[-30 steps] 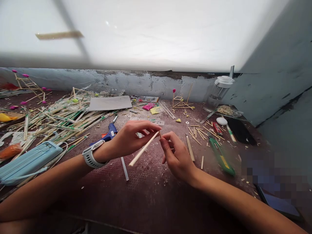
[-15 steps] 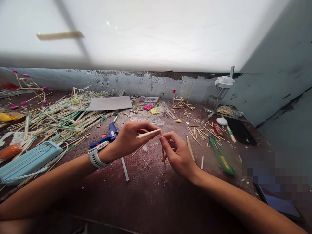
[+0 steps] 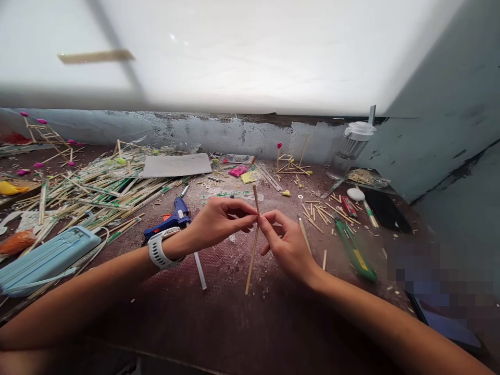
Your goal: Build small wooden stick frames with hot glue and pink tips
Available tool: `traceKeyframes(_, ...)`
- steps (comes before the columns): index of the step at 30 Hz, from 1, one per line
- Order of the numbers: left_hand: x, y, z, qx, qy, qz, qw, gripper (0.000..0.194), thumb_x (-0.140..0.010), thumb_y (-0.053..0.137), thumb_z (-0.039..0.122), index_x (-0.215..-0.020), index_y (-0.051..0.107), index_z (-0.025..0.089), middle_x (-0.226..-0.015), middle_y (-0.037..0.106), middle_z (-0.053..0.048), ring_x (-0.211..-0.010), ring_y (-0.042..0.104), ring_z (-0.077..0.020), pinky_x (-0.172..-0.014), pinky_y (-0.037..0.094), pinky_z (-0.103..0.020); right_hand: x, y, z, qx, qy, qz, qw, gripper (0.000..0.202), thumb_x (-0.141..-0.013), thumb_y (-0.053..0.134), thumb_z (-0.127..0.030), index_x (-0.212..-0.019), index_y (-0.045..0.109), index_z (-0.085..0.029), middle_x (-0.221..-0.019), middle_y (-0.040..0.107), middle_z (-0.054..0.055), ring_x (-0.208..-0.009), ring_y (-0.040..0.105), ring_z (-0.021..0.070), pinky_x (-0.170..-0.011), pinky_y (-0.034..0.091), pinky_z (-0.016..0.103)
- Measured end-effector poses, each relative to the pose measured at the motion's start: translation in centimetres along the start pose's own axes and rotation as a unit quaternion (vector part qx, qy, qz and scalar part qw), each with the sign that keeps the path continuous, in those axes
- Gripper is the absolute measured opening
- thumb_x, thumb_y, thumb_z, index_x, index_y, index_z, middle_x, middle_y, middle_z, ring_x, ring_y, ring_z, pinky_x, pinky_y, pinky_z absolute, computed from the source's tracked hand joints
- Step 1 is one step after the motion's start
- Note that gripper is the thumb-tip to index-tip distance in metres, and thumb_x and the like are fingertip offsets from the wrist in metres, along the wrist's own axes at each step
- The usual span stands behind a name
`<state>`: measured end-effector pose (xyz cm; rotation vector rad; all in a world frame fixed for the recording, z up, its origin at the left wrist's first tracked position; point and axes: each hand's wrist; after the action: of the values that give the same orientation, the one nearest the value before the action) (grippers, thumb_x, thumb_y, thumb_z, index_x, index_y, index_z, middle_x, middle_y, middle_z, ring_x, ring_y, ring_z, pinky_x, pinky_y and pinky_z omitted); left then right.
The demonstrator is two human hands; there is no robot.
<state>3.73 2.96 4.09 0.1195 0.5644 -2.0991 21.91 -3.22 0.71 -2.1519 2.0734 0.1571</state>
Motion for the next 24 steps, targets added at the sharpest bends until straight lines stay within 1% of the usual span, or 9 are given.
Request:
traceKeyframes(5,-0.22,-0.08,-0.17,0.019,-0.032,-0.01,0.999,0.018,-0.088,0.073,0.028,-0.094,0.08,0.012,-0.08,0.079,-0.007,-0.069,0.072,-0.0129,-0.063,0.059,-0.023,-0.36,-0.15,0.04,-0.002,0.008,0.001,1.0,0.04,-0.089,0.074,-0.059,-0.087,0.069,-0.019,-0.081,0.063,-0.001,-0.057,0.055,0.0097,-0.047,0.061,0.024)
traceKeyframes(8,-0.23,-0.01,-0.24,0.026,-0.042,-0.012,0.999,0.017,-0.088,0.074,0.028,-0.092,0.079,0.012,-0.081,0.079,-0.007,-0.07,0.072,-0.0127,-0.065,0.059,-0.023,-0.47,-0.17,0.09,-0.001,0.016,0.0,1.0,0.042,-0.088,0.075,-0.06,-0.087,0.07,-0.019,-0.079,0.061,-0.001,-0.055,0.053,0.0089,-0.046,0.06,0.024)
traceKeyframes(14,-0.18,0.16,-0.25,0.052,-0.045,-0.011,0.998,0.016,-0.088,0.074,0.027,-0.09,0.076,0.011,-0.077,0.075,-0.005,-0.067,0.068,-0.0103,-0.061,0.055,-0.021,-0.55,-0.17,0.1,0.001,0.014,0.004,1.0,0.041,-0.088,0.075,-0.06,-0.086,0.07,-0.019,-0.075,0.06,-0.002,-0.055,0.053,0.0093,-0.046,0.059,0.023)
traceKeyframes(18,-0.17,0.16,-0.13,0.047,-0.04,-0.015,0.998,0.014,-0.088,0.073,0.026,-0.089,0.076,0.012,-0.074,0.073,-0.004,-0.066,0.065,-0.0094,-0.059,0.051,-0.02,-0.51,-0.19,-0.05,0.007,0.013,0.0,1.0,0.041,-0.089,0.074,-0.06,-0.085,0.07,-0.019,-0.073,0.06,-0.003,-0.054,0.055,0.0098,-0.045,0.058,0.023)
traceKeyframes(24,-0.15,0.12,-0.04,0.041,-0.038,-0.018,0.998,0.014,-0.087,0.073,0.025,-0.088,0.076,0.012,-0.074,0.073,-0.003,-0.065,0.063,-0.0094,-0.059,0.05,-0.02,-0.43,-0.27,0.07,0.013,0.011,-0.005,1.0,0.04,-0.09,0.072,-0.059,-0.086,0.069,-0.019,-0.074,0.061,-0.003,-0.052,0.055,0.009,-0.045,0.057,0.023)
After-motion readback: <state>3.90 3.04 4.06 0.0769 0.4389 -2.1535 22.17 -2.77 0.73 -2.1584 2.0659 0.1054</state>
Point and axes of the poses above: each hand's wrist, its own x-axis away from the middle knuckle, its own y-axis out of the palm, z = x × y
